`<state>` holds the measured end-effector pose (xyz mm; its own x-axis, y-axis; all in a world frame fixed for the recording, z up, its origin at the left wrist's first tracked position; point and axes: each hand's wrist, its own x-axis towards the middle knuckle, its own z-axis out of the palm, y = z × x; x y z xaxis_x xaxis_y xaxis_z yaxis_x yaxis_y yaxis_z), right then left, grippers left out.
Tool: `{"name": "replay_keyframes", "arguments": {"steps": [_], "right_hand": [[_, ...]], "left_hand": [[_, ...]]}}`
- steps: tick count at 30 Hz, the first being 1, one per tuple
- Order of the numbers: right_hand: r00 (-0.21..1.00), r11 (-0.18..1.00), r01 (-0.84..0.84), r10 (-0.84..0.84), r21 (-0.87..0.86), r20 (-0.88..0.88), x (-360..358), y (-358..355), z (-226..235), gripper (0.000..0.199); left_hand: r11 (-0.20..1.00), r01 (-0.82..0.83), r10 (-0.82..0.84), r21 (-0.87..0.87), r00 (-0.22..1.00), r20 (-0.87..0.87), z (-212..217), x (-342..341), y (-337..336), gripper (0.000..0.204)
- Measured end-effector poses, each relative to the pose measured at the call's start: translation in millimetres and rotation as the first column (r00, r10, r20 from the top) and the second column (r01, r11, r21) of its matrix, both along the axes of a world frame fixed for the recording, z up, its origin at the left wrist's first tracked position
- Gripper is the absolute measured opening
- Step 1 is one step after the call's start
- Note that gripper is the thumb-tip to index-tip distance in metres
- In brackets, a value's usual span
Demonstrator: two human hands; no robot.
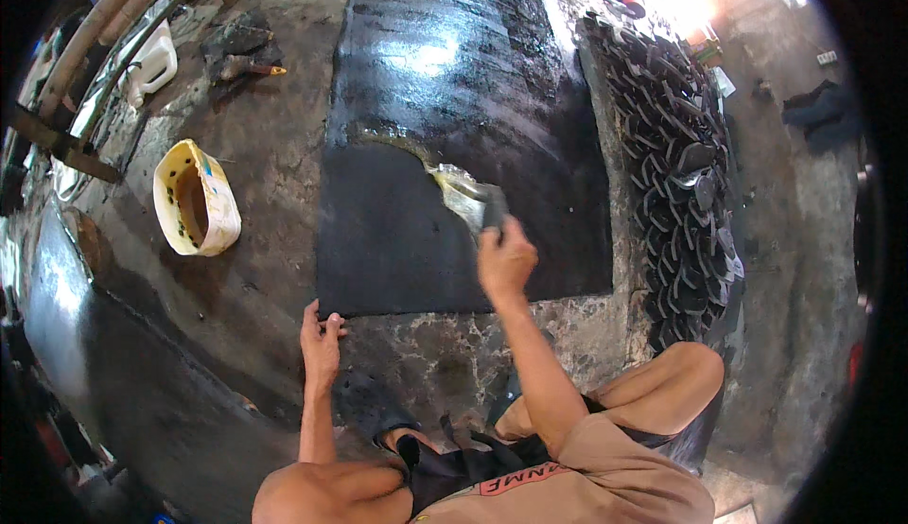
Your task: The person applies a dark liquid and a yellowish substance to a large black rubber sheet using a cloth and a brush. They spread the substances evenly across the surface and then lift and move the sheet within the workshop.
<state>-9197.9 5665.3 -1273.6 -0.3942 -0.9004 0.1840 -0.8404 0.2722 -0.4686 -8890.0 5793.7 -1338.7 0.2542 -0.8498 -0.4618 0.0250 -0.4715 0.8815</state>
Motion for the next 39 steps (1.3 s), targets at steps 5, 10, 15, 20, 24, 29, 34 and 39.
{"name": "replay_keyframes", "arguments": {"steps": [5, 10, 15, 20, 24, 29, 34, 39], "right_hand": [[0.996, 0.991, 0.09, -0.089, 0.101, -0.017, -40.2, -56.0, -22.8, 0.031], [0.981, 0.984, -0.163, 0.17, 0.071, -0.091, 49.6, -191.0, -30.9, 0.033], [0.774, 0.79, -0.595, 0.613, 0.145, -0.16, 126.3, -236.6, -25.6, 0.026], [0.558, 0.562, -0.81, 0.827, 0.166, -0.073, 137.2, -222.6, -20.8, 0.025], [0.227, 0.226, -0.964, 0.974, 0.141, -0.015, 164.1, -88.4, -31.1, 0.03], [0.497, 0.474, -0.856, 0.864, -0.206, -0.077, 154.9, -108.4, -21.0, 0.032], [0.687, 0.703, -0.709, 0.707, 0.058, -0.17, 128.8, -157.0, -25.8, 0.025], [0.611, 0.612, -0.789, 0.791, 0.06, -0.031, 153.9, -24.8, -23.7, 0.028]], "left_hand": [[0.991, -0.082, 0.088, 0.102, 0.994, -0.057, 11.7, -3.8, -27.5, 0.048], [0.991, -0.009, 0.022, 0.132, 0.995, -0.097, 24.1, -2.9, -30.7, 0.037], [0.998, 0.024, -0.024, 0.066, 1.0, 0.007, 59.6, -3.5, -34.0, 0.022], [0.997, 0.074, -0.076, 0.02, 0.993, 0.086, 63.1, -1.9, -40.5, 0.024], [0.994, 0.032, -0.038, 0.108, 0.998, 0.057, 46.0, -2.4, -35.6, 0.029], [0.996, -0.007, 0.01, 0.086, 0.999, -0.045, 19.6, -3.3, -19.6, 0.024], [0.997, 0.059, -0.057, 0.041, 0.997, -0.048, 21.3, -6.0, -17.8, 0.023], [0.999, 0.023, -0.017, 0.046, 0.992, -0.122, 22.7, 3.9, 12.1, 0.025]]}}
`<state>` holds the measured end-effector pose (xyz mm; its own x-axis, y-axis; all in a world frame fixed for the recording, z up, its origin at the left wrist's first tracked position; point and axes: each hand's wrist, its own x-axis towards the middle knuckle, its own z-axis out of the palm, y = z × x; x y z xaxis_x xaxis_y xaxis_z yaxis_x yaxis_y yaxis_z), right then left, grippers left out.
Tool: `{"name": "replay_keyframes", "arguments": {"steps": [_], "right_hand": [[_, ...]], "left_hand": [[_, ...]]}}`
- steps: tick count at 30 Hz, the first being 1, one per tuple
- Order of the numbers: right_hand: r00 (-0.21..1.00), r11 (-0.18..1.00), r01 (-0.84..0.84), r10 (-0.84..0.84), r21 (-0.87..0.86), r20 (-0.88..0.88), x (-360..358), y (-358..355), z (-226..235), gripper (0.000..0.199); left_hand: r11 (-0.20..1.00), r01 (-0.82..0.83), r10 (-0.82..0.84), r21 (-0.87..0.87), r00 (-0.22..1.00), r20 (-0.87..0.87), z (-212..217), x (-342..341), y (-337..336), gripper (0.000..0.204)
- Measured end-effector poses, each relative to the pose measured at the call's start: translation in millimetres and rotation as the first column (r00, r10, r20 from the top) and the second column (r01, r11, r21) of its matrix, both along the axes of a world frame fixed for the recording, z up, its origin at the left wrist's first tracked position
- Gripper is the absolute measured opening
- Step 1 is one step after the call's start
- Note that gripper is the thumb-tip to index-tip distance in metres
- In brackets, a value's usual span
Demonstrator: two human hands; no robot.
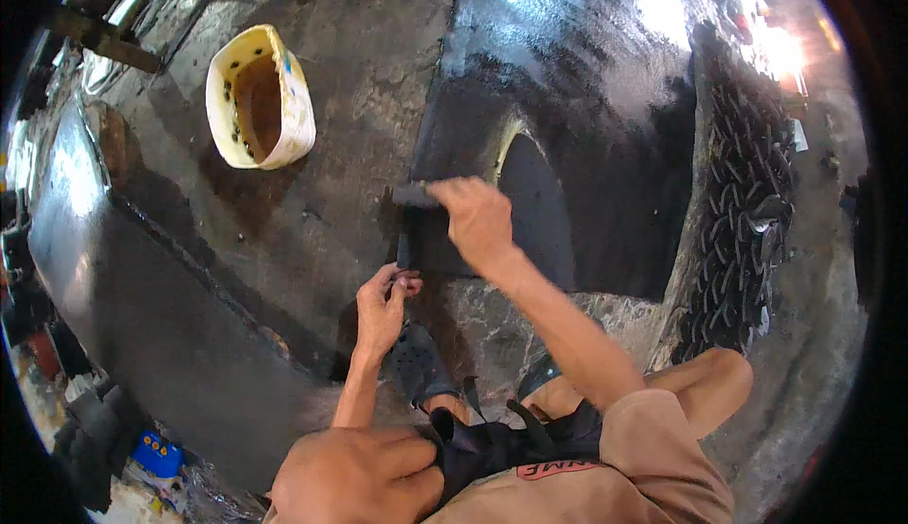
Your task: The person applies a dark liquid and a yellowish substance to a large black rubber sheet using a cloth and a brush. They spread the substances evenly across the surface and then lift and move the sheet within the workshop.
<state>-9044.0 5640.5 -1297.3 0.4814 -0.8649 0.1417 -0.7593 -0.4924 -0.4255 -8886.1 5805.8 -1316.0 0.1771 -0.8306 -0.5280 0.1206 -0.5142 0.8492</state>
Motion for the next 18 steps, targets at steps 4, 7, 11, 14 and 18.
{"name": "replay_keyframes", "arguments": {"steps": [4, 7, 11, 14, 18], "right_hand": [[0.999, 0.999, 0.044, -0.044, 0.023, -0.001, 5.0, 76.4, 1.6, 0.03], [1.0, 0.997, 0.025, -0.025, 0.076, -0.005, 4.5, 97.6, 6.3, 0.031], [1.0, 0.998, -0.003, 0.003, 0.067, 0.008, -1.5, 110.9, 9.7, 0.029], [0.976, 0.967, 0.168, -0.191, 0.192, 0.105, -13.6, 86.0, 30.0, 0.024], [0.823, 0.856, 0.396, -0.492, 0.332, 0.286, -47.2, -13.1, 59.7, 0.032]], "left_hand": [[0.982, -0.098, 0.116, 0.161, 0.988, -0.105, 0.9, 0.8, 53.2, 0.021], [0.969, -0.217, 0.226, 0.116, 0.972, -0.066, 10.8, 0.1, 73.5, 0.018], [0.95, -0.311, 0.311, -0.002, 0.95, -0.018, 23.2, 1.9, 58.3, 0.017], [0.939, -0.327, 0.335, -0.102, 0.94, 0.064, 26.6, 8.2, 53.2, 0.02], [0.883, -0.435, 0.446, -0.176, 0.894, 0.032, 25.8, 9.4, 51.3, 0.029]]}}
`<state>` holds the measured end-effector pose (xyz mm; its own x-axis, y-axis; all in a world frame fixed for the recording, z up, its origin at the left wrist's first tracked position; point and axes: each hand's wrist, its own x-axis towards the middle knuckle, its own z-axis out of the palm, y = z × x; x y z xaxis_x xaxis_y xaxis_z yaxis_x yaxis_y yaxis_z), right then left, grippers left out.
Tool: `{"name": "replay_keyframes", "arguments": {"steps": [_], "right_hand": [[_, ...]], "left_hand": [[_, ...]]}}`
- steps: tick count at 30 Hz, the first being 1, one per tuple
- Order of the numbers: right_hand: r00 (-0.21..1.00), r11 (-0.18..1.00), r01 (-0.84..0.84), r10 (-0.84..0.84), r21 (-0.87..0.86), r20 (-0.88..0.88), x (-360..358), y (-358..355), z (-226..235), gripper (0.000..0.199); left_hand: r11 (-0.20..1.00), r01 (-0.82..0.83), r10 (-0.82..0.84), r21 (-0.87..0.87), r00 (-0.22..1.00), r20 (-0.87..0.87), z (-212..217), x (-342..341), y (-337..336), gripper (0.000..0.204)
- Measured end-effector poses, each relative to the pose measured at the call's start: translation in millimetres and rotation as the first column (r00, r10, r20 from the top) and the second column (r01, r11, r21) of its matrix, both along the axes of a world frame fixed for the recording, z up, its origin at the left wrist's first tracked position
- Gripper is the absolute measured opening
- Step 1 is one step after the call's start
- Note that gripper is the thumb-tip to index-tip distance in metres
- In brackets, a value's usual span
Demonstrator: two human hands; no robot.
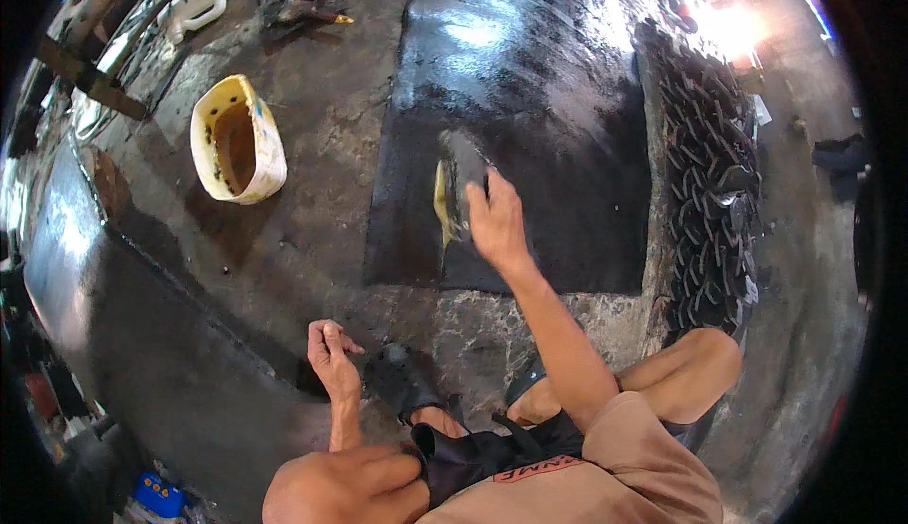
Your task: The person applies a dark liquid and a yellowish substance to a large black rubber sheet using a cloth and a brush. They spread the substances evenly across the surface and then lift and move the sheet within the workshop.
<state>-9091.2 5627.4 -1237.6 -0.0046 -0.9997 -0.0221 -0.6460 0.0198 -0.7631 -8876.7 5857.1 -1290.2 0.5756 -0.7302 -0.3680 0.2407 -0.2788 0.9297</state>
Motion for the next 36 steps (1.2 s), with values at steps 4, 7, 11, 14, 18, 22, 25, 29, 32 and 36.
{"name": "replay_keyframes", "arguments": {"steps": [4, 7, 11, 14, 18, 22, 25, 29, 32, 36], "right_hand": [[0.91, 0.987, -0.107, 0.05, -0.117, -0.411, -23.2, -40.7, -62.4, 0.029], [0.833, 0.857, -0.269, -0.022, -0.439, -0.553, -20.6, -98.3, -48.8, 0.026], [0.818, 0.862, -0.401, 0.184, -0.311, -0.545, -57.8, -178.8, -62.0, 0.026], [0.818, 0.893, -0.419, 0.293, -0.164, -0.494, -42.6, -138.6, -73.6, 0.025], [0.808, 0.907, -0.42, 0.366, -0.016, -0.462, -31.1, 20.8, -58.3, 0.026], [0.852, 0.913, -0.398, 0.331, -0.091, -0.405, -32.3, 100.0, -50.9, 0.03], [0.844, 0.907, -0.404, 0.322, -0.115, -0.43, -38.1, 122.4, -48.5, 0.031], [0.85, 0.918, -0.394, 0.384, 0.048, -0.36, -52.0, 129.1, -35.2, 0.024], [0.995, 0.986, -0.071, 0.08, 0.15, -0.061, -60.6, 96.3, -9.3, 0.027], [0.852, 0.922, 0.116, -0.284, 0.371, 0.44, -98.8, 7.7, -7.4, 0.035]], "left_hand": [[1.0, 0.012, -0.013, -0.015, 0.995, -0.098, 3.6, -12.8, -9.6, 0.034], [1.0, -0.01, 0.011, 0.01, 1.0, -0.028, 1.1, -1.1, 0.5, 0.032], [0.999, 0.006, -0.008, 0.032, 0.999, 0.046, -13.2, -2.1, -17.7, 0.019], [0.993, -0.095, 0.098, 0.072, 0.994, -0.044, -7.5, 16.2, -34.0, 0.027], [0.984, -0.18, 0.18, -0.004, 0.983, -0.03, 0.1, 43.1, -78.5, 0.029], [0.983, -0.148, 0.143, -0.106, 0.988, -0.051, -2.0, 47.6, -102.3, 0.03], [0.988, -0.118, 0.112, -0.104, 0.992, -0.057, -2.8, 34.4, -103.5, 0.03], [0.995, -0.07, 0.068, -0.067, 0.997, -0.027, -12.4, 20.1, -90.0, 0.03], [0.991, -0.096, 0.095, -0.096, 0.995, -0.017, -20.7, 22.3, -72.3, 0.03], [0.988, -0.133, 0.131, -0.073, 0.991, -0.034, -27.6, 22.6, -57.9, 0.03]]}}
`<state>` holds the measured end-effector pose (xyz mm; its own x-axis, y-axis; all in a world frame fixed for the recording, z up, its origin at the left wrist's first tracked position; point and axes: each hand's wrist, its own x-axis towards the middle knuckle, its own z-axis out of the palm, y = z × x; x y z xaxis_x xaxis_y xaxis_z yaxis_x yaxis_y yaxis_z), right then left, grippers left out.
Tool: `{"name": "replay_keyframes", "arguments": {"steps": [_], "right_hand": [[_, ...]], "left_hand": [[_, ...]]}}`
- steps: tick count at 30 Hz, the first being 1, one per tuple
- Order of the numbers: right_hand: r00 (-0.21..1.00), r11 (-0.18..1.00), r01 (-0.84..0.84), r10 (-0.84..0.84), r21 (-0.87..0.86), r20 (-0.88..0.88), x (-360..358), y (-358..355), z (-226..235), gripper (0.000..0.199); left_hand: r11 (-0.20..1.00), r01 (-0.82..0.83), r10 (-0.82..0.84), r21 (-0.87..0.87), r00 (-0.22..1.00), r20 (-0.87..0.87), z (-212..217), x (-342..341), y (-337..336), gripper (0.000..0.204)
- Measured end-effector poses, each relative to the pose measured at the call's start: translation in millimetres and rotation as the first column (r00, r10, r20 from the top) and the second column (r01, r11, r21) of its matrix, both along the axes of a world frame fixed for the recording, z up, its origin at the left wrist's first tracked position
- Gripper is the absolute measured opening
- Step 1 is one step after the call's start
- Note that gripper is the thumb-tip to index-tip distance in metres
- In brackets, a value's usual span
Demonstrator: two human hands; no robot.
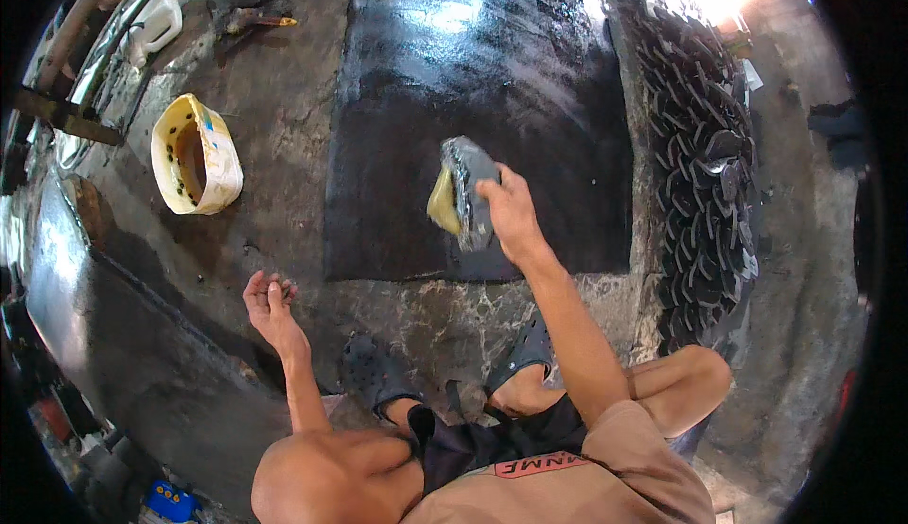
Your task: The person applies a dark liquid and a yellowish substance to a large black rubber sheet using a cloth and a brush. They spread the substances evenly across the surface and then lift and move the sheet within the workshop.
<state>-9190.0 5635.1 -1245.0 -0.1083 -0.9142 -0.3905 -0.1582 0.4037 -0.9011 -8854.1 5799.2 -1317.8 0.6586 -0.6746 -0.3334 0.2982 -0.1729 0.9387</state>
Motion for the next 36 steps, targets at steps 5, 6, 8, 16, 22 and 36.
{"name": "replay_keyframes", "arguments": {"steps": [5, 6, 8, 16, 22, 36], "right_hand": [[0.468, 0.78, -0.532, -0.053, -0.329, -0.882, -22.1, -64.7, -50.0, 0.025], [0.481, 0.738, -0.573, -0.05, -0.357, -0.875, -23.3, -82.0, -48.0, 0.027], [0.521, 0.634, -0.667, 0.022, -0.391, -0.853, -24.7, -121.8, -41.9, 0.027], [0.478, 0.684, -0.713, 0.313, -0.154, -0.821, -26.6, 57.2, -55.2, 0.033], [0.488, 0.733, -0.67, 0.316, -0.117, -0.813, -11.7, 136.1, -33.2, 0.033], [0.791, 0.983, -0.103, -0.014, -0.155, -0.611, -101.0, -15.0, -53.4, 0.032]], "left_hand": [[0.997, 0.071, -0.072, 0.018, 0.997, 0.035, 14.4, -17.1, -3.0, 0.031], [0.996, 0.079, -0.081, 0.042, 0.995, 0.061, 15.2, -16.3, -3.2, 0.031], [0.996, 0.061, -0.064, 0.068, 0.997, 0.034, 10.7, -17.5, 2.9, 0.031], [1.0, 0.012, -0.015, 0.029, 0.997, 0.075, -2.9, 7.3, -27.2, 0.032], [0.993, 0.114, -0.112, -0.028, 0.992, 0.066, -2.1, -4.7, -56.6, 0.032], [0.997, 0.06, -0.062, 0.052, 0.997, 0.041, -12.1, -1.3, -7.4, 0.03]]}}
